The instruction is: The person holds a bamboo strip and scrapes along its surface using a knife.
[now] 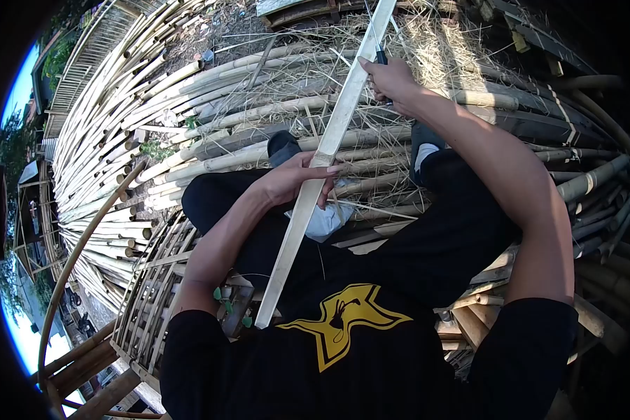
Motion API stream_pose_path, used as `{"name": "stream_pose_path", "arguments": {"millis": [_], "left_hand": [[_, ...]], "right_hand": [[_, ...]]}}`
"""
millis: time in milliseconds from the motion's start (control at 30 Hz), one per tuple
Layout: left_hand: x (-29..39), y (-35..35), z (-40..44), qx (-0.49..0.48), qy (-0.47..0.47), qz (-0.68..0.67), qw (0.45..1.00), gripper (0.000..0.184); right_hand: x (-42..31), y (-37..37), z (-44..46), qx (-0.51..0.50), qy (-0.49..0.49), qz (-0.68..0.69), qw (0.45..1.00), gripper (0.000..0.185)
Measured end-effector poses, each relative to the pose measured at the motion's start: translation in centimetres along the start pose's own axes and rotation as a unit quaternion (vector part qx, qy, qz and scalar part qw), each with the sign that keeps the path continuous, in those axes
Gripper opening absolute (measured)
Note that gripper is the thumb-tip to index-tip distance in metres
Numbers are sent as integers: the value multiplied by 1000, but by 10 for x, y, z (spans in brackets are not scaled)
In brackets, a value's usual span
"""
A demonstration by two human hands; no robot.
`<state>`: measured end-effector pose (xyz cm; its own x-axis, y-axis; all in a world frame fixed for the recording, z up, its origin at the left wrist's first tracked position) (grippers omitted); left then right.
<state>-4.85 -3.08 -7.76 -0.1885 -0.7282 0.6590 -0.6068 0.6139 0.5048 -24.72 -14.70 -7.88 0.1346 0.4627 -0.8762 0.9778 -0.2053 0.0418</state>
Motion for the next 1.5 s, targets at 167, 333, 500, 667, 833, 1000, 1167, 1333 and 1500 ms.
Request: {"name": "stream_pose_path", "arguments": {"millis": [167,333,500,667,833,1000,1167,1333,1500], "left_hand": [[1,-1,2,20,-10,-6,1000,23],[10,-10,2,87,-4,20,996,26],[15,-14,7,69,10,-2,998,27],[26,-17,6,69,38,-8,997,29],[29,-16,5,84,51,-4,995,26],[28,-17,2,81,46,-24,995,22],[24,-19,6,80,47,-5,996,23],[25,-18,9,84,51,-12,995,23],[23,-20,13,89,44,-27,995,24]], "right_hand": [[-3,-19,9,34,-14,-56,998,36],[-36,-14,-3,39,-151,-438,885,46],[-12,16,-19,-71,-178,-493,849,44],[22,30,-29,-114,-129,-533,828,48],[31,32,-39,-102,-44,-594,796,52],[35,50,-57,-86,-60,-593,798,44],[25,58,-54,-49,-163,-600,782,37],[28,69,-55,-88,-152,-599,781,34],[29,77,-55,-116,-172,-608,766,29]]}}
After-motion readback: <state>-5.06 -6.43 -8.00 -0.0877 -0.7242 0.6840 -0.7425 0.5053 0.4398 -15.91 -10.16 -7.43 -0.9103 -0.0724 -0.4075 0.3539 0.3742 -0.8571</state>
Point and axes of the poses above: each hand's wrist, its own z-axis towards the middle knuckle, its own y-axis out of the palm, x = y × z, the point moved 9 cm from there along z, towards the middle knuckle
